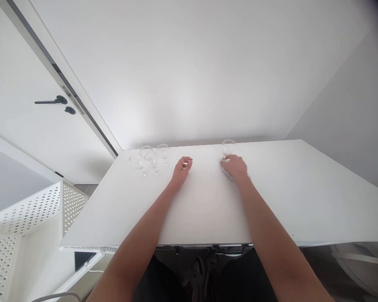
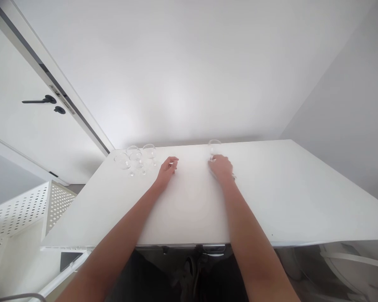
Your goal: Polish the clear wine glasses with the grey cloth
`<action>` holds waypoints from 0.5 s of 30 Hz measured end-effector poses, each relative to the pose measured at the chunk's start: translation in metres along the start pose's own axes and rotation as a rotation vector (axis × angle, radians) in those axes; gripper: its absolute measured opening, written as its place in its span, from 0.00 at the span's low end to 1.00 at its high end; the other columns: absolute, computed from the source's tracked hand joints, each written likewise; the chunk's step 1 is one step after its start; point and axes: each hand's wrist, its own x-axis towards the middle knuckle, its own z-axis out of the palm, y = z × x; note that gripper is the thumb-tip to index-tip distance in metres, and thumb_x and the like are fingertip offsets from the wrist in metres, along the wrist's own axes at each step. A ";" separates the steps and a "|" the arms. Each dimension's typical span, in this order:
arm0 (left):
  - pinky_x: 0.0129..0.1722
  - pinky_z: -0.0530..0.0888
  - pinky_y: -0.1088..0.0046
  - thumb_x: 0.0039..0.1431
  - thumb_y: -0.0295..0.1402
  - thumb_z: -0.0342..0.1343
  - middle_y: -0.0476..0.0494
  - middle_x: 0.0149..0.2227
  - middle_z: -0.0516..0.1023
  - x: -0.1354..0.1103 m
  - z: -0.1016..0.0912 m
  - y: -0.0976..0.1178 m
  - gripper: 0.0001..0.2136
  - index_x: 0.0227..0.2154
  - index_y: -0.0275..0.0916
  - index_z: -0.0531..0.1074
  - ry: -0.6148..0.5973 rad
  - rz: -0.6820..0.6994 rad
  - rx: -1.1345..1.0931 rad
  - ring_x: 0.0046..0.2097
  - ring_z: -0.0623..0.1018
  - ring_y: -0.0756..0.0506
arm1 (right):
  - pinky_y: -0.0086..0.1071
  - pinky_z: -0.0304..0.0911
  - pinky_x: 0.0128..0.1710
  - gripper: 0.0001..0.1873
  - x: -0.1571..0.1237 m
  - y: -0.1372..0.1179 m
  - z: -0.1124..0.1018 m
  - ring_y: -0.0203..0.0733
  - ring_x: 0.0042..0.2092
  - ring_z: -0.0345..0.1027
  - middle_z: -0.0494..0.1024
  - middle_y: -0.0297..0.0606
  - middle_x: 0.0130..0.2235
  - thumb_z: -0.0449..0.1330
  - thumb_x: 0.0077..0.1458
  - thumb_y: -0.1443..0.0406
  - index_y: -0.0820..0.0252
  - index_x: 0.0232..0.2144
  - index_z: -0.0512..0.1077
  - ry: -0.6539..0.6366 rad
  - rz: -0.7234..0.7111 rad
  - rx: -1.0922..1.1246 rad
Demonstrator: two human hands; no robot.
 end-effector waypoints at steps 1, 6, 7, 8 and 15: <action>0.36 0.69 0.72 0.65 0.49 0.54 0.43 0.47 0.72 0.000 0.000 0.000 0.13 0.42 0.47 0.75 0.003 0.000 -0.001 0.39 0.70 0.48 | 0.42 0.67 0.45 0.21 0.005 0.008 -0.003 0.55 0.47 0.74 0.78 0.50 0.48 0.62 0.55 0.55 0.54 0.49 0.78 0.031 0.054 -0.004; 0.35 0.68 0.72 0.66 0.48 0.53 0.43 0.42 0.72 0.000 -0.001 0.001 0.13 0.39 0.46 0.75 0.002 -0.002 -0.005 0.38 0.70 0.47 | 0.45 0.69 0.44 0.16 0.015 0.029 -0.011 0.56 0.45 0.75 0.77 0.52 0.41 0.61 0.55 0.57 0.60 0.42 0.77 0.104 0.182 0.000; 0.35 0.68 0.72 0.66 0.48 0.53 0.43 0.41 0.72 0.000 -0.001 0.001 0.13 0.39 0.46 0.75 0.002 -0.008 -0.006 0.38 0.70 0.47 | 0.46 0.69 0.44 0.15 0.015 0.030 -0.011 0.57 0.45 0.75 0.77 0.52 0.41 0.61 0.56 0.57 0.60 0.41 0.76 0.108 0.186 0.005; 0.35 0.69 0.72 0.65 0.47 0.53 0.43 0.40 0.72 -0.001 -0.001 0.002 0.13 0.38 0.46 0.75 0.004 -0.014 -0.008 0.38 0.70 0.47 | 0.46 0.69 0.44 0.15 0.015 0.031 -0.011 0.57 0.45 0.75 0.77 0.51 0.41 0.61 0.55 0.57 0.59 0.41 0.76 0.113 0.190 0.011; 0.35 0.69 0.72 0.66 0.47 0.51 0.45 0.35 0.71 -0.001 -0.002 0.004 0.13 0.38 0.45 0.74 -0.013 -0.055 0.011 0.34 0.69 0.48 | 0.47 0.70 0.43 0.15 0.017 0.040 -0.017 0.59 0.46 0.75 0.76 0.54 0.41 0.61 0.54 0.60 0.62 0.42 0.75 0.154 0.314 0.012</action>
